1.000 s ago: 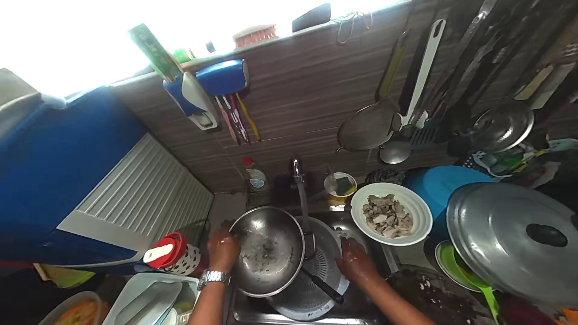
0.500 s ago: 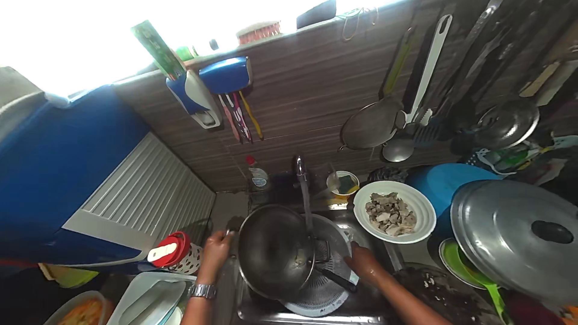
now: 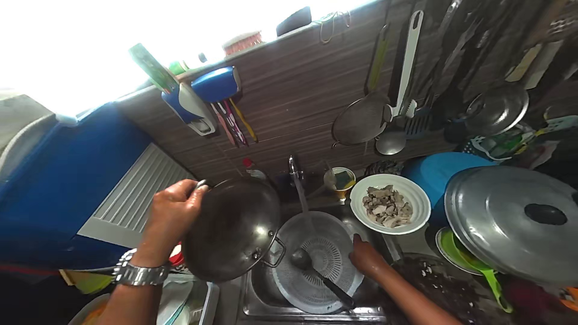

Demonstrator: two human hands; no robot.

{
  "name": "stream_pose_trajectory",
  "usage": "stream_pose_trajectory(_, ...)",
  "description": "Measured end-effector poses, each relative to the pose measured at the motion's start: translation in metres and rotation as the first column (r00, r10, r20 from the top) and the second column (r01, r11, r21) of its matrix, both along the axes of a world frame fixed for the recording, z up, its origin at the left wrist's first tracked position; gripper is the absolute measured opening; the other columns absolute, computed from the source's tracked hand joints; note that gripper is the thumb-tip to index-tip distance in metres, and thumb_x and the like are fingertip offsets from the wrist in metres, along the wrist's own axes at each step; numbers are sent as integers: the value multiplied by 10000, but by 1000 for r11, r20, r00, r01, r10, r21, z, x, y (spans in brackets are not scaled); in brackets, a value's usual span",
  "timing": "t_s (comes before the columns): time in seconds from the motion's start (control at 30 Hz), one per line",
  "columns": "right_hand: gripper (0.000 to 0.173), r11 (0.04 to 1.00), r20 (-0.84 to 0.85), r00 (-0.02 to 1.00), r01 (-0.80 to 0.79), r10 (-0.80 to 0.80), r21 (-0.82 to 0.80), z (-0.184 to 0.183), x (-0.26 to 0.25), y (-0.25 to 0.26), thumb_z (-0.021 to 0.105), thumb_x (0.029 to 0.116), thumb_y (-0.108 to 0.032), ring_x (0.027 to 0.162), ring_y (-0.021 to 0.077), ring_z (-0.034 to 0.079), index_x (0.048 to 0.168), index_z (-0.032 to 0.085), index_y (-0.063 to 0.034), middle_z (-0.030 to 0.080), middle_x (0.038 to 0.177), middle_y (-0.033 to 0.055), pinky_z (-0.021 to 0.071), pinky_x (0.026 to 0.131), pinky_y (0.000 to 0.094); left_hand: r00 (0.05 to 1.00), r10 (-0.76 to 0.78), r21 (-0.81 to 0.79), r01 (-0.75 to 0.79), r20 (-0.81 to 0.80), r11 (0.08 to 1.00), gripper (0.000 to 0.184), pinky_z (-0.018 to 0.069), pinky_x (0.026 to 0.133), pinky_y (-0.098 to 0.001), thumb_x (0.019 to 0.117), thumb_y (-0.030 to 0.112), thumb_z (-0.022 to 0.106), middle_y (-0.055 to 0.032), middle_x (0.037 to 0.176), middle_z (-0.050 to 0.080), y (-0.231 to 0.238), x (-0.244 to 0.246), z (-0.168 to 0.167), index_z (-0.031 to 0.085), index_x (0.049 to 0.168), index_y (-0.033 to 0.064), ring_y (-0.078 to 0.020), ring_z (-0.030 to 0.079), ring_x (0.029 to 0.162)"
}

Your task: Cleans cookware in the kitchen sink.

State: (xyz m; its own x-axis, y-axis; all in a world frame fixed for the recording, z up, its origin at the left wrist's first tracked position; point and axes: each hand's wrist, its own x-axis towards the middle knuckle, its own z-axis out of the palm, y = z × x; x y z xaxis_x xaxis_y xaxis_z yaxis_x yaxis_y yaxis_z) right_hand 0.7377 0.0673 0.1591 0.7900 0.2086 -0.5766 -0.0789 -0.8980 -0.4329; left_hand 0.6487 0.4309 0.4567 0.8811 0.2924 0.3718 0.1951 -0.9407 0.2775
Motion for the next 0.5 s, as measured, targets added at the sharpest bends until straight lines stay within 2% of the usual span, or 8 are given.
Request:
stream_pose_trajectory(0.1, 633, 1000, 46, 999, -17, 16, 13, 18, -1, -7, 641, 941, -189, 1094, 437, 677, 1456, 372, 62, 654, 1168, 290, 548, 923, 578, 998, 56, 26, -56, 0, 998, 248, 498, 617, -547, 1040, 257, 598, -111, 765, 664, 7, -9, 7, 713, 942, 60, -256, 629, 664)
stream_pose_trajectory(0.2, 608, 990, 35, 997, 66, -71, 126, 23, 4, -21, 709, 919, -224, 1125, 437, 655, 1398, 465, 62, 647, 1194, 297, 513, 966, 593, 999, 49, 42, -49, 4, 998, 263, 479, 591, -534, 1024, 251, 593, -101, 713, 634, 7, -17, -6, 700, 895, 48, -252, 607, 633)
stream_pose_trajectory(0.23, 592, 978, 7, 993, 119, -122, 172, 19, 7, -26, 732, 905, -241, 1085, 425, 666, 1364, 504, 56, 656, 1176, 286, 526, 939, 596, 999, 48, 35, -48, -4, 998, 276, 476, 590, -533, 1019, 260, 589, -101, 703, 624, 7, -18, -13, 694, 882, 44, -255, 602, 633)
stream_pose_trajectory(0.3, 489, 944, -62, 978, 208, -199, 256, 8, 7, -37, 741, 892, -250, 903, 370, 701, 1252, 578, 38, 673, 1067, 242, 581, 789, 575, 997, 63, 29, -62, -38, 998, 298, 475, 593, -541, 1006, 285, 584, -100, 694, 616, 7, -21, -28, 682, 853, 49, -262, 605, 643)
stream_pose_trajectory(0.37, 371, 910, -110, 966, 257, -233, 326, 9, 3, -45, 711, 915, -211, 794, 329, 703, 1191, 615, 18, 679, 997, 215, 595, 701, 540, 994, 82, 17, -81, -72, 997, 311, 473, 601, -562, 993, 302, 583, -108, 696, 620, 8, -22, -43, 677, 835, 51, -281, 614, 658)
stream_pose_trajectory(0.43, 309, 891, -106, 959, 284, -264, 353, 24, -3, -49, 683, 934, -173, 757, 315, 700, 1178, 627, 8, 683, 975, 207, 597, 668, 520, 992, 95, 18, -94, -85, 995, 329, 478, 610, -580, 981, 325, 579, -125, 704, 629, 14, -24, -56, 676, 829, 50, -308, 627, 673)
stream_pose_trajectory(0.5, 322, 879, -98, 957, 288, -271, 381, 40, -13, -55, 660, 951, -148, 750, 306, 700, 1227, 599, 8, 680, 991, 207, 601, 657, 505, 994, 81, 20, -80, -72, 997, 352, 473, 610, -592, 987, 325, 560, -146, 704, 624, 18, -24, -65, 663, 826, 30, -335, 628, 676)
